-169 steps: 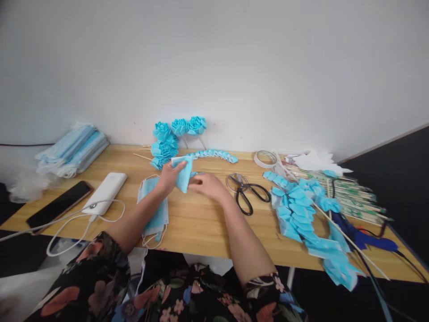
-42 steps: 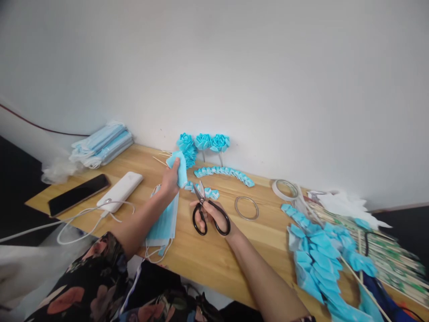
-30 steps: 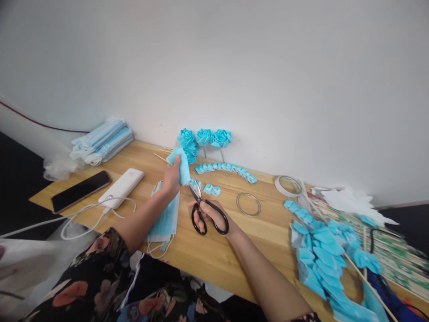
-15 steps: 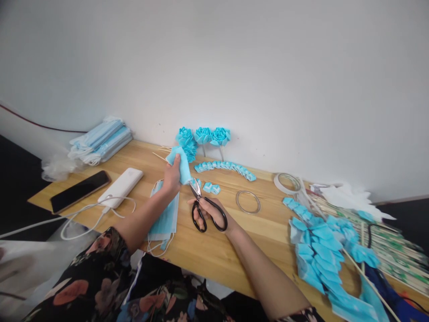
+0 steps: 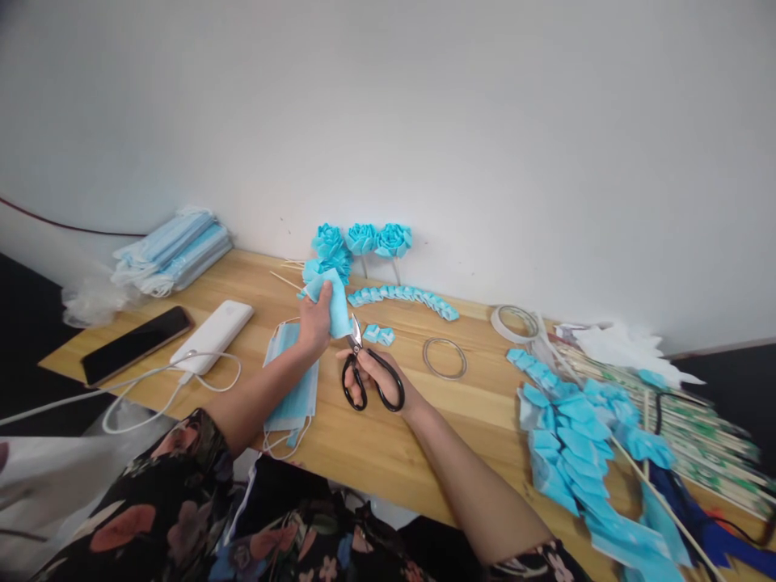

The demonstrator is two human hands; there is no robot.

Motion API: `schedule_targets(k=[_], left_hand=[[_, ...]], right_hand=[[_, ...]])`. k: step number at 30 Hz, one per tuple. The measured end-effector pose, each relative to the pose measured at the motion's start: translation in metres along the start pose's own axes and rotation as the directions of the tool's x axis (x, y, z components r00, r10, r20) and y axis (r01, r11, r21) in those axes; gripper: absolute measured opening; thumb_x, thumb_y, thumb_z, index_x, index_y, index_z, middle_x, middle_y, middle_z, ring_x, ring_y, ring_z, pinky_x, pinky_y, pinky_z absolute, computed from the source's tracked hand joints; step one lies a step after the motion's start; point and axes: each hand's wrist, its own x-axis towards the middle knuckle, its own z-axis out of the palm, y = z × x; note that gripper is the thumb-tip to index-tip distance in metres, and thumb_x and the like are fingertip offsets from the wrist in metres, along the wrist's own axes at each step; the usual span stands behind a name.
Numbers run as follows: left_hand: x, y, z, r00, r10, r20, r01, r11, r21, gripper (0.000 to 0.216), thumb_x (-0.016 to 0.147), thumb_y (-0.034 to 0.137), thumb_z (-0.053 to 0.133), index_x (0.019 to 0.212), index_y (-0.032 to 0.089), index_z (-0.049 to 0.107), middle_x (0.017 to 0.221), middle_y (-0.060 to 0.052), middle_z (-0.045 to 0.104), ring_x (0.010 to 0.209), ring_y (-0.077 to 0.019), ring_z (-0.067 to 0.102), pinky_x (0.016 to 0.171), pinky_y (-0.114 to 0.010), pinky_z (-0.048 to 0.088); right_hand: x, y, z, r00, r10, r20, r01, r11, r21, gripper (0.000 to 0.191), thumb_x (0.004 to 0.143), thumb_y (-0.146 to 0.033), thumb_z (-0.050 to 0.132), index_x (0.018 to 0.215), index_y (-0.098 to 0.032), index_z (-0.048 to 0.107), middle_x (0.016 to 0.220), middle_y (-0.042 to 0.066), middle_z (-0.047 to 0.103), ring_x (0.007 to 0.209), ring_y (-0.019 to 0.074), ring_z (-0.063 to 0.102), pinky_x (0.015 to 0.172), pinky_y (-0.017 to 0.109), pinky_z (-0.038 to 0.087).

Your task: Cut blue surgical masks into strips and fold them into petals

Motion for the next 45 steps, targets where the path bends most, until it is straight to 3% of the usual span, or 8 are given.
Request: schedule_targets(k=[8,18,26,34,45], left_hand=[[-0.001,0.002,0.002,1.000,0.019,-0.022,-0.019,1.000,0.012,0.035,0.084,0.047,0.060,0.097,0.016,0.067,0.090,-0.006,0.070,0.081,-0.0175,0.064,0.076,-0.029,0.052],[0.000,0.001,0.003,0.999,0.039,-0.012,-0.039,0.999,-0.008,0.034,0.085,0.045,0.058,0.102,0.016,0.067,0.106,-0.011,0.071,0.098,-0.0230,0.066,0.088,-0.035,0.051],[-0.003,0.008,0.005,1.000,-0.012,-0.028,0.012,1.000,-0.028,0.030,0.086,0.042,0.057,0.101,0.017,0.065,0.107,-0.012,0.071,0.098,-0.0236,0.066,0.087,-0.038,0.052],[-0.002,0.009,0.004,0.999,-0.037,-0.038,0.036,0.998,-0.042,0.028,0.087,0.042,0.058,0.102,0.019,0.066,0.112,-0.008,0.071,0.100,-0.0201,0.066,0.085,-0.030,0.052],[0.006,0.003,-0.002,1.000,-0.001,-0.016,0.002,1.000,0.003,0.044,0.082,0.051,0.064,0.108,0.015,0.066,0.109,-0.010,0.071,0.094,-0.0206,0.066,0.083,-0.031,0.053]], right_hand=[[0.002,0.004,0.005,0.996,-0.061,-0.072,0.061,0.998,-0.001,0.055,0.089,-0.062,0.050,0.114,-0.015,0.062,0.066,0.000,0.060,0.048,0.0116,0.056,0.048,0.026,0.051],[0.001,0.005,0.016,0.981,-0.127,-0.148,0.127,0.992,-0.009,0.047,0.091,-0.058,0.051,0.105,-0.015,0.063,0.059,-0.004,0.053,0.041,0.0087,0.047,0.045,0.024,0.046],[0.000,0.002,0.021,0.973,-0.125,-0.195,0.115,0.992,-0.059,0.048,0.090,-0.060,0.051,0.100,-0.015,0.064,0.055,-0.006,0.051,0.036,0.0072,0.043,0.040,0.023,0.043],[0.001,-0.005,0.029,0.968,-0.081,-0.238,0.076,0.997,-0.032,0.050,0.085,-0.063,0.056,0.096,-0.015,0.065,0.050,-0.008,0.047,0.031,0.0051,0.038,0.035,0.020,0.036],[-0.001,-0.007,0.027,0.981,-0.077,-0.180,0.065,0.995,-0.071,0.047,0.088,-0.059,0.055,0.098,-0.014,0.066,0.049,-0.010,0.042,0.032,0.0045,0.036,0.039,0.020,0.046]])
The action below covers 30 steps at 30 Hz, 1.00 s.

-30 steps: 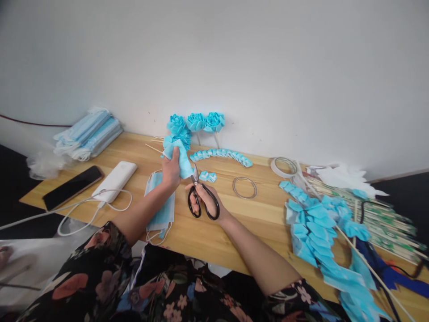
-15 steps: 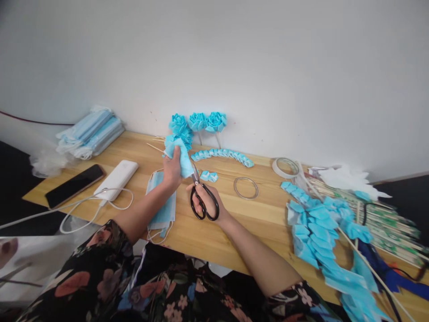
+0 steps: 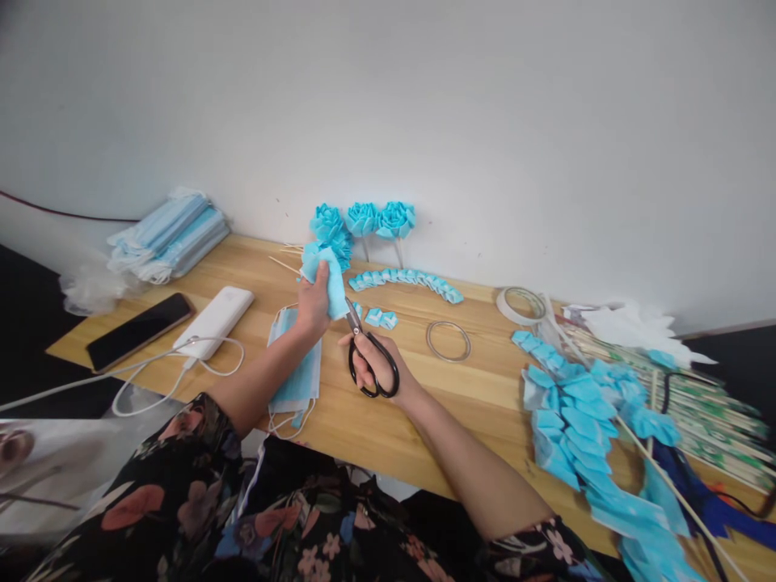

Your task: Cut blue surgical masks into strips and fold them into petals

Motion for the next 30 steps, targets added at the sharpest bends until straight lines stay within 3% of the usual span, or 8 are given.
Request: schedule_targets(k=[5,9,13,21,30], left_hand=[[0.002,-0.005,-0.001,1.000,0.017,0.017,-0.017,1.000,0.013,0.050,0.080,0.057,0.063,0.107,0.015,0.067,0.108,-0.010,0.071,0.096,-0.0220,0.067,0.082,-0.031,0.053],[0.000,-0.003,0.000,0.999,0.036,0.029,-0.036,0.999,0.013,0.046,0.080,0.054,0.063,0.103,0.015,0.068,0.104,-0.010,0.072,0.094,-0.0220,0.066,0.083,-0.031,0.053],[-0.002,-0.001,0.001,1.000,0.018,0.026,-0.018,1.000,0.010,0.043,0.081,0.052,0.063,0.100,0.015,0.068,0.102,-0.010,0.072,0.092,-0.0225,0.066,0.080,-0.033,0.053],[-0.002,-0.001,0.000,0.999,0.027,0.017,-0.027,0.999,0.022,0.047,0.080,0.055,0.063,0.101,0.014,0.067,0.100,-0.009,0.072,0.092,-0.0216,0.067,0.081,-0.031,0.053],[0.005,0.006,-0.001,0.999,-0.001,-0.048,0.000,1.000,-0.017,0.041,0.084,0.048,0.064,0.111,0.016,0.067,0.116,-0.011,0.070,0.111,-0.0250,0.064,0.096,-0.036,0.050]], right_hand=[[0.002,0.006,-0.008,0.990,0.050,0.134,-0.061,0.995,0.084,0.066,0.080,-0.076,0.051,0.109,-0.017,0.061,0.055,-0.009,0.047,0.036,0.0050,0.038,0.049,0.026,0.054],[0.003,0.009,-0.013,0.972,0.032,0.234,-0.062,0.991,0.122,0.068,0.081,-0.076,0.049,0.123,-0.021,0.051,0.066,-0.005,0.056,0.047,0.0079,0.050,0.065,0.032,0.057],[0.002,0.005,-0.014,0.972,-0.022,0.234,0.008,0.998,0.063,0.067,0.086,-0.070,0.048,0.134,-0.023,0.043,0.068,-0.005,0.058,0.049,0.0094,0.050,0.070,0.035,0.056],[0.001,-0.002,-0.015,0.968,0.002,0.250,-0.013,0.999,0.041,0.077,0.089,-0.067,0.047,0.150,-0.027,0.024,0.066,-0.005,0.058,0.047,0.0101,0.049,0.071,0.039,0.058],[-0.001,-0.006,-0.013,0.959,0.028,0.282,-0.032,0.999,0.008,0.082,0.090,-0.067,0.044,0.155,-0.026,0.015,0.060,-0.006,0.055,0.047,0.0103,0.047,0.071,0.039,0.058]])
